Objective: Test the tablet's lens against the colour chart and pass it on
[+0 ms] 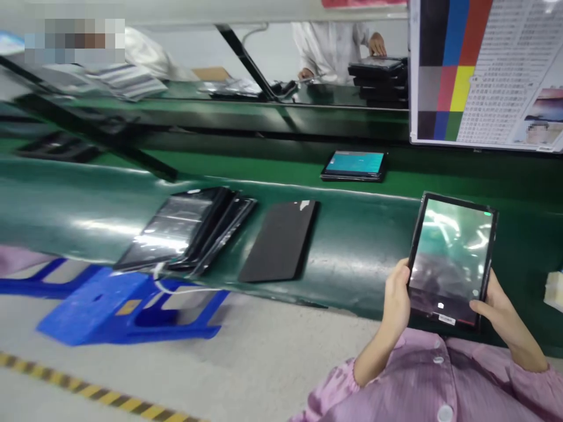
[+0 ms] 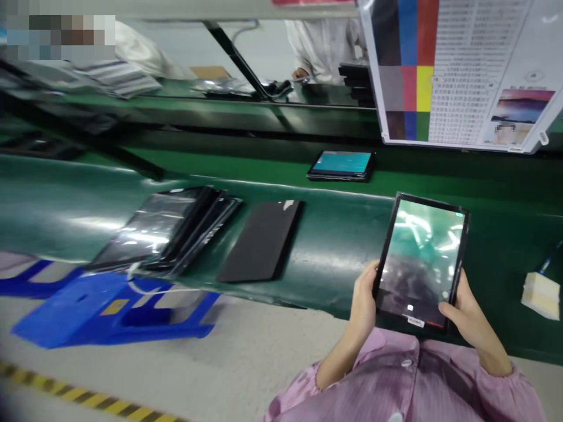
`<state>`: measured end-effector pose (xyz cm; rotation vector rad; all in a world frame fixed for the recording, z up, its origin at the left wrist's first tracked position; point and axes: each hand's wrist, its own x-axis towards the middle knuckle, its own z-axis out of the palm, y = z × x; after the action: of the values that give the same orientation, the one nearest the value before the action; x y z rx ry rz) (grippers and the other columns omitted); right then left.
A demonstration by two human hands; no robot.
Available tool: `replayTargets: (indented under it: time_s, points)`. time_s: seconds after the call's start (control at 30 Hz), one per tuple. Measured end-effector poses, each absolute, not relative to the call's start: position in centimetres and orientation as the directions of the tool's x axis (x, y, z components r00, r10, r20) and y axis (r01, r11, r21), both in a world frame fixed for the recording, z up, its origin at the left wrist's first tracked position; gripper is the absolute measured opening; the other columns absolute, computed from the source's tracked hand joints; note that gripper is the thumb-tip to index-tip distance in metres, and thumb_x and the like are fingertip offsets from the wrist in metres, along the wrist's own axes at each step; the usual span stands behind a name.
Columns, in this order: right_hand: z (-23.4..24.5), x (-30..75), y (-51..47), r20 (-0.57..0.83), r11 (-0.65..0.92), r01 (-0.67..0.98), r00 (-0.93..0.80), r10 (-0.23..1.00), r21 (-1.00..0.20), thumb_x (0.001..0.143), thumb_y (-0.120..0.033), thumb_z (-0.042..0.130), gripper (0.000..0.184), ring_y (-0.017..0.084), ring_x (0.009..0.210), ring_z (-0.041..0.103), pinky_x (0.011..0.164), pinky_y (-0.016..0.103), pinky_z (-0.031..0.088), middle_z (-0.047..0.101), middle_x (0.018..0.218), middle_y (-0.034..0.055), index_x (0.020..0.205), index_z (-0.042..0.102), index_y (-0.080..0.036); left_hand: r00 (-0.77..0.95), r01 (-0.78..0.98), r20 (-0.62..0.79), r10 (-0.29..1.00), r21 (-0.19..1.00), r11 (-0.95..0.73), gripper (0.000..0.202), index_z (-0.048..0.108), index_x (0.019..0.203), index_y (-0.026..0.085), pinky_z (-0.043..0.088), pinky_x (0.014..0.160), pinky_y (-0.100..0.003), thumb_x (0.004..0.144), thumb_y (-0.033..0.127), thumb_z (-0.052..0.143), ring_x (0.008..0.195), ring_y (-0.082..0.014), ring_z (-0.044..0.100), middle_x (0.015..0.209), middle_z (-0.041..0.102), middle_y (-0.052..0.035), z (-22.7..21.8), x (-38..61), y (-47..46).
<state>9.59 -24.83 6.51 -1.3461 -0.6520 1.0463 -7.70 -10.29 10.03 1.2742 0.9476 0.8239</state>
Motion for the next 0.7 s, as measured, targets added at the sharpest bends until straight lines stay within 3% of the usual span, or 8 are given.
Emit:
replayTargets:
  time_s: [0.1,0.23,0.37,0.47,0.63,0.7]
  points:
    - [6.1,9.7,-25.0,-0.193,-0.113,-0.213,0.407,0.893,-0.971,0.091,-0.043,0.076,0.089,0.029,0.154,0.032,0.126,0.049,0.029,0.039,0.163,0.0083,0.164,0.027,-0.029,0.397,0.015,-0.132,0.908,0.99,0.137,0.051,0.073,0.099,0.015,0.051,0.088,-0.037,0.097,0.056,0.043,0.097,-0.029,0.067,0.097,0.075,-0.0091,9.8,-7.7,-10.3]
    - [6.6,9.1,-24.4,-0.214,-0.163,-0.153,0.424,0.88,-0.975,0.097,-0.049,0.071,0.086,0.03,0.148,0.042,0.12,0.044,0.041,0.043,0.159,0.0103,0.163,0.021,-0.031,0.398,0.028,-0.16,0.903,0.986,0.163,0.053,0.072,0.103,0.014,0.05,0.091,-0.037,0.097,0.057,0.042,0.1,-0.0294,0.066,0.102,0.074,-0.0105,9.2,-7.9,-10.3]
    - [6.4,8.6,-23.5,-0.197,-0.247,0.027,0.522,0.83,-0.969,0.087,-0.06,0.078,0.092,0.036,0.139,0.051,0.115,0.05,0.046,0.048,0.153,0.0132,0.157,0.028,-0.029,0.373,0.03,-0.171,0.912,0.985,0.172,0.053,0.071,0.106,0.013,0.05,0.094,-0.04,0.096,0.058,0.043,0.103,-0.0311,0.066,0.107,0.074,-0.0129,8.7,-8.0,-10.2]
    - [5.9,8.6,-22.9,-0.188,-0.291,0.095,0.569,0.8,-0.952,0.083,-0.065,0.079,0.086,0.039,0.131,0.056,0.109,0.052,0.05,0.056,0.143,0.0142,0.148,0.038,-0.026,0.381,0.025,-0.169,0.909,0.985,0.173,0.053,0.071,0.107,0.015,0.05,0.096,-0.041,0.095,0.059,0.044,0.108,-0.0323,0.066,0.109,0.074,-0.0127,8.5,-8.1,-10.0]
    - [5.6,9.2,-22.8,-0.202,-0.232,-0.01,0.529,0.824,-0.973,0.087,-0.069,0.073,0.081,0.033,0.133,0.055,0.113,0.047,0.048,0.054,0.145,0.0132,0.147,0.039,-0.026,0.342,0.064,-0.221,0.913,0.975,0.212,0.056,0.071,0.11,0.015,0.048,0.102,-0.043,0.094,0.06,0.043,0.116,-0.0334,0.064,0.116,0.073,-0.0127,7.5,-8.3,-9.8]
    - [5.7,9.8,-23.0,-0.215,-0.215,-0.062,0.52,0.826,-0.975,0.091,-0.068,0.069,0.081,0.028,0.119,0.063,0.099,0.042,0.057,0.051,0.147,0.0135,0.152,0.034,-0.027,0.33,0.069,-0.257,0.908,0.966,0.248,0.056,0.071,0.112,0.014,0.048,0.102,-0.044,0.093,0.06,0.043,0.117,-0.0342,0.063,0.119,0.072,-0.0132,7.0,-8.3,-9.7]
